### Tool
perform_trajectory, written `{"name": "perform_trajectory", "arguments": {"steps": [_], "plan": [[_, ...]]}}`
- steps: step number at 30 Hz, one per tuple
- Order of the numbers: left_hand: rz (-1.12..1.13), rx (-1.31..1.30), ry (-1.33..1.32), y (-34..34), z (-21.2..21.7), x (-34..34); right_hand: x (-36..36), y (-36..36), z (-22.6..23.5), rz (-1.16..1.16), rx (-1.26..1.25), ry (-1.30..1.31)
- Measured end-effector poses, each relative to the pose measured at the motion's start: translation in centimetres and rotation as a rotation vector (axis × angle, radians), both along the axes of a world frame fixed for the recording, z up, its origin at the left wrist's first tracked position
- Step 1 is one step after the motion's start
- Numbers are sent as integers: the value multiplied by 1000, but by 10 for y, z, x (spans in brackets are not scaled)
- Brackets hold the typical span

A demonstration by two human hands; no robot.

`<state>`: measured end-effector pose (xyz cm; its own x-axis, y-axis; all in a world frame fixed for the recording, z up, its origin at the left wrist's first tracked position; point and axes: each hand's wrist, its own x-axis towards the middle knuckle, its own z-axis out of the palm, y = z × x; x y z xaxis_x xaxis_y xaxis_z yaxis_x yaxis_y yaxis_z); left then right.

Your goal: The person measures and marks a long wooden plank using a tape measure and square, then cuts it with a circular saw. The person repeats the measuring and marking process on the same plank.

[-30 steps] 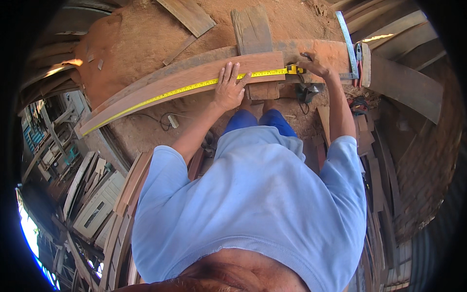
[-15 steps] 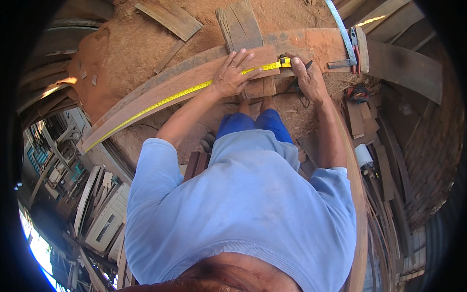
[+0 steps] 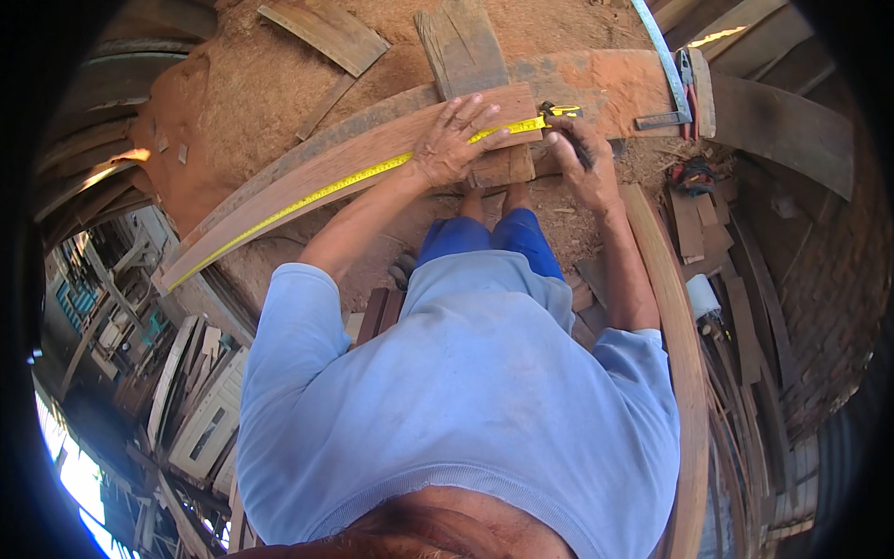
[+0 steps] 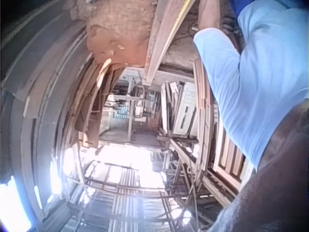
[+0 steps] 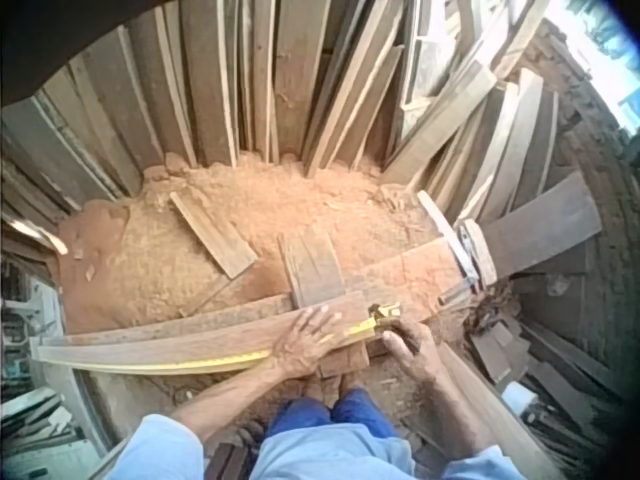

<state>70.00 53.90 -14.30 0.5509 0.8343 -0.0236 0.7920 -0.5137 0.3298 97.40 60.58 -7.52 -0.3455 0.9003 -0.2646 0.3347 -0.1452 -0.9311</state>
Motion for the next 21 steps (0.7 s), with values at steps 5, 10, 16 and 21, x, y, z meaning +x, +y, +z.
{"name": "perform_trajectory", "arguments": {"steps": [5,10,16,21], "plan": [[36,16,1,-3,-3,-1,-2,-3,-12,172,17,-203],[68,19,-9,-4,-5,1,-13,-4,-7,74,-84,-5],[60,34,29,-4,-5,1,-4,-3,-17,74,-129,-57],[80,48,50,-6,-5,2,-2,-2,-18,31,-92,-58]]}}
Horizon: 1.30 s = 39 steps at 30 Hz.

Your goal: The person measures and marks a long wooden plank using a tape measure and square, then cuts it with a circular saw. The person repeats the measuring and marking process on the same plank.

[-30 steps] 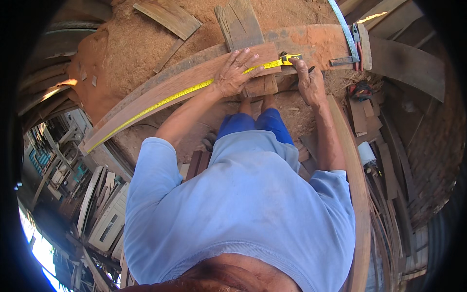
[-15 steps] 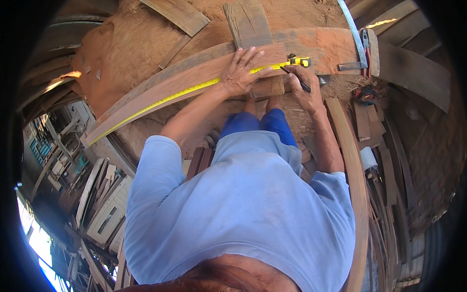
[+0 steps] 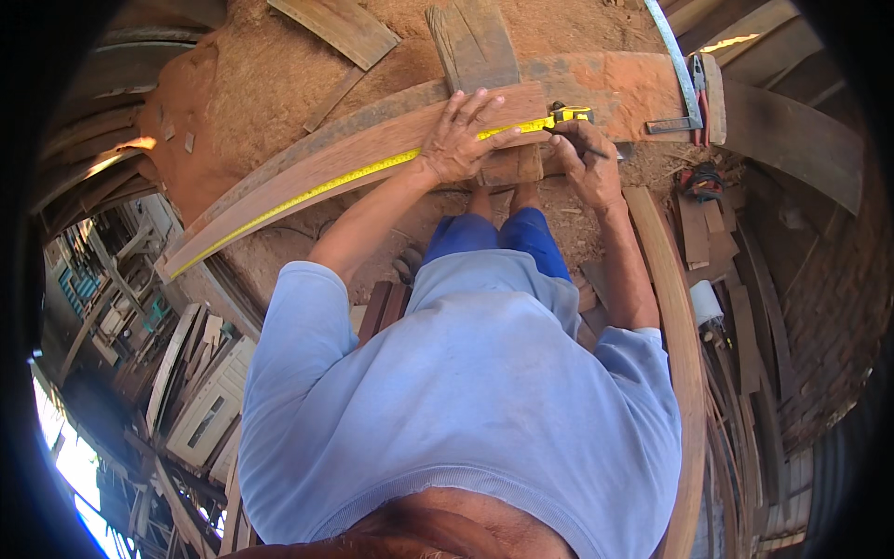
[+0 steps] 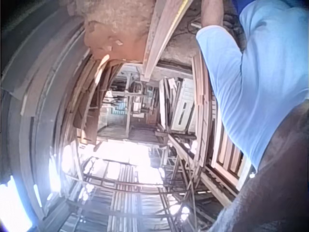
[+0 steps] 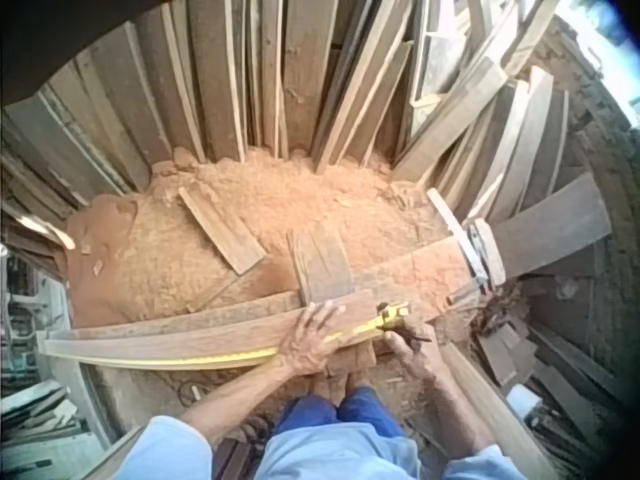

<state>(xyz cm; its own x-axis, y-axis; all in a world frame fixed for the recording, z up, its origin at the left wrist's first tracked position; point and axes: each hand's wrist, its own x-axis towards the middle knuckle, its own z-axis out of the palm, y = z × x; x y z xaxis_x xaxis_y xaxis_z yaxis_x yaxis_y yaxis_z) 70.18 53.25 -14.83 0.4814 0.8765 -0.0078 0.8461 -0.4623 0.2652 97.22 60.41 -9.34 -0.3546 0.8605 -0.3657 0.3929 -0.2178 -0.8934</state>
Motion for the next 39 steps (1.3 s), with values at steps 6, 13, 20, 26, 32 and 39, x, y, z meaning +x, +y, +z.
{"name": "perform_trajectory", "arguments": {"steps": [6,13,20,26,32,39], "plan": [[-18,-1,47,1,1,1,3,-4,-7,111,-61,-5],[-11,-11,81,-2,-3,1,30,-6,4,130,61,-176],[-13,-39,71,-1,1,1,31,3,34,159,-138,-88],[-19,-2,82,-1,-2,1,35,6,32,-111,-572,633],[-18,7,88,-1,-3,1,25,2,21,118,-311,101],[6,-43,58,0,1,2,1,2,10,314,259,-229]]}}
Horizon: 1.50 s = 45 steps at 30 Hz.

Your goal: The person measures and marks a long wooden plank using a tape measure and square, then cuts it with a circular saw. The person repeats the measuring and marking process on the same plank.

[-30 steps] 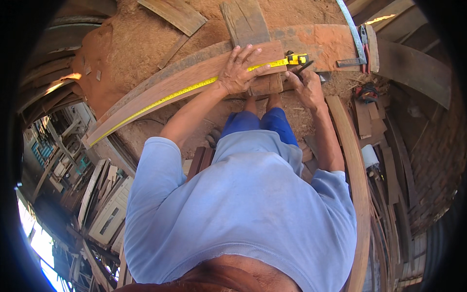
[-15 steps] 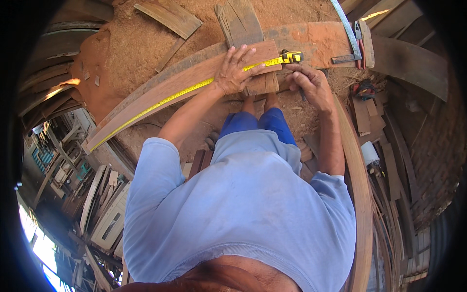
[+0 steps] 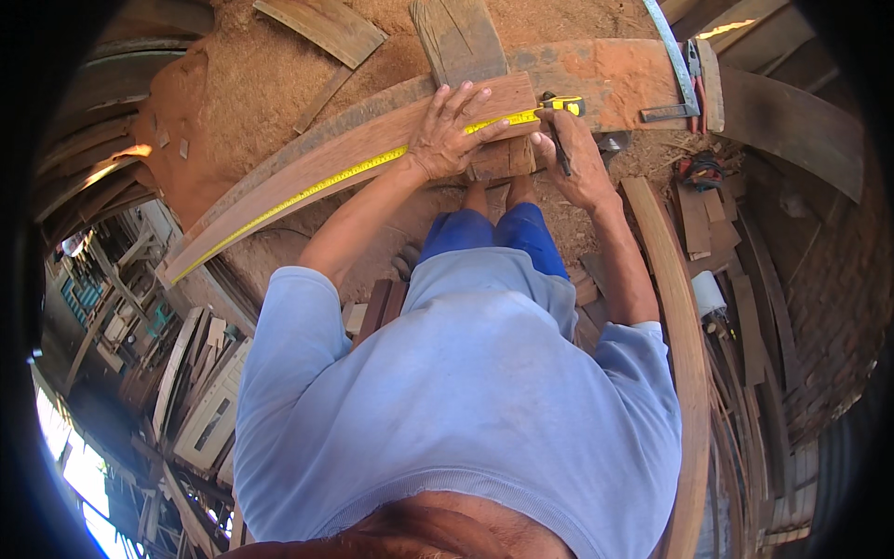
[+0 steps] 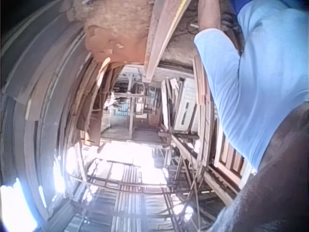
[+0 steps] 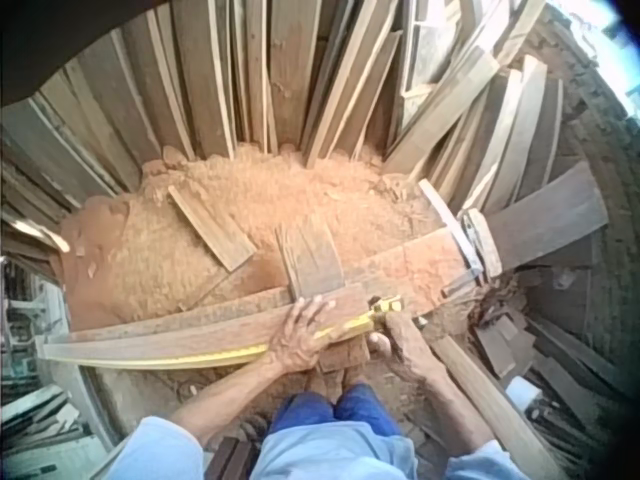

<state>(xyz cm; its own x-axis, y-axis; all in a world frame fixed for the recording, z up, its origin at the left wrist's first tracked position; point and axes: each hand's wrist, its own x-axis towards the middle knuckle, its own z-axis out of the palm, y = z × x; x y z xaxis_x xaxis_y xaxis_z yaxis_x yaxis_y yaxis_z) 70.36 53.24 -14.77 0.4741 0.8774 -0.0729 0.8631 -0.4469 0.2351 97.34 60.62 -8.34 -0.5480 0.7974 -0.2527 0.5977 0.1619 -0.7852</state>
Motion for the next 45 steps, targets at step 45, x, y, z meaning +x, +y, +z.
{"name": "perform_trajectory", "arguments": {"steps": [45], "plan": [[-17,29,131,1,-1,1,-16,4,-48,-26,-29,197]]}}
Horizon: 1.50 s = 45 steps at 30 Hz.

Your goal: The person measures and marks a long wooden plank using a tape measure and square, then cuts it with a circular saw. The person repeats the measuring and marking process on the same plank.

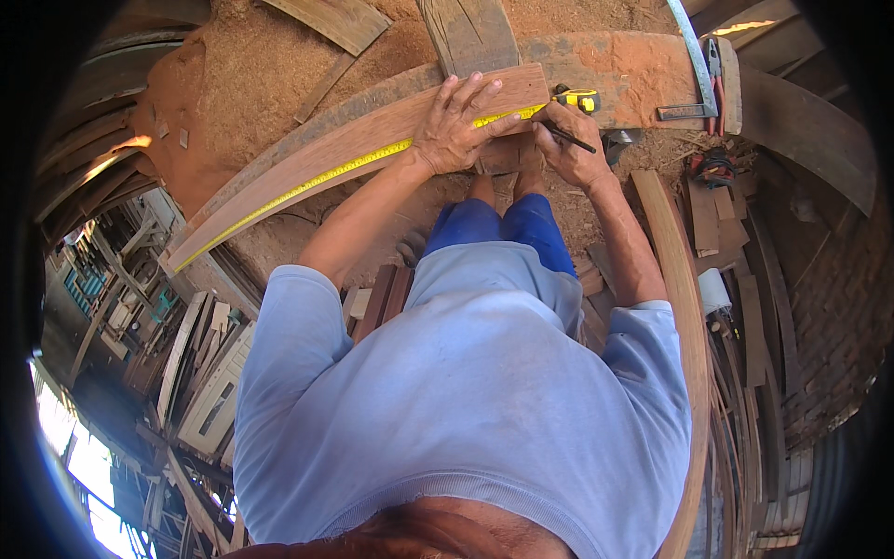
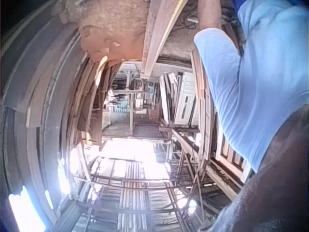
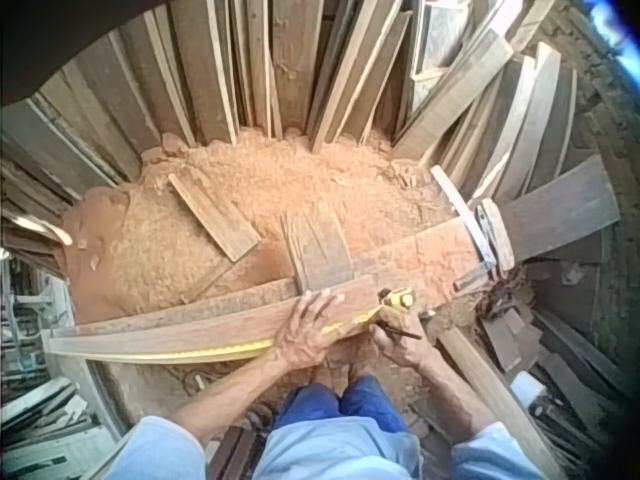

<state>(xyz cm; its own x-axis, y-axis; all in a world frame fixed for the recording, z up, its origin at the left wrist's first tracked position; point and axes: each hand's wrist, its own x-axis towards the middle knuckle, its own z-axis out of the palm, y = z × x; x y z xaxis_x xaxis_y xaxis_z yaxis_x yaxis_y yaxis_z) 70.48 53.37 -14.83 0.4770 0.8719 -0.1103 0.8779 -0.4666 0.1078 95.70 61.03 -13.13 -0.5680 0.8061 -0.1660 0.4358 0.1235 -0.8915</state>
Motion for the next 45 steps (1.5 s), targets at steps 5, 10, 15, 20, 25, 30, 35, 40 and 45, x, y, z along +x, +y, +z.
{"name": "perform_trajectory", "arguments": {"steps": [5,10,15,20,25,30,35,40,45], "plan": [[-1,-7,5,0,2,0,0,1,1,11,7,-4],[1,-9,-22,0,0,-1,-1,0,0,-7,-17,5],[10,6,-35,-1,-2,0,2,3,0,41,-8,-19],[12,7,-64,-1,-2,-1,0,2,1,-5,-45,10],[12,43,-101,-2,-3,0,2,2,-2,20,-10,-11],[15,24,-117,-1,-3,0,3,3,-1,75,21,-64],[3,-13,-70,-1,2,-3,6,27,23,-170,-214,33],[4,-19,-104,0,4,-2,30,67,6,168,193,-514],[14,-11,-179,-1,-1,-3,31,84,-17,331,-313,-380]]}}
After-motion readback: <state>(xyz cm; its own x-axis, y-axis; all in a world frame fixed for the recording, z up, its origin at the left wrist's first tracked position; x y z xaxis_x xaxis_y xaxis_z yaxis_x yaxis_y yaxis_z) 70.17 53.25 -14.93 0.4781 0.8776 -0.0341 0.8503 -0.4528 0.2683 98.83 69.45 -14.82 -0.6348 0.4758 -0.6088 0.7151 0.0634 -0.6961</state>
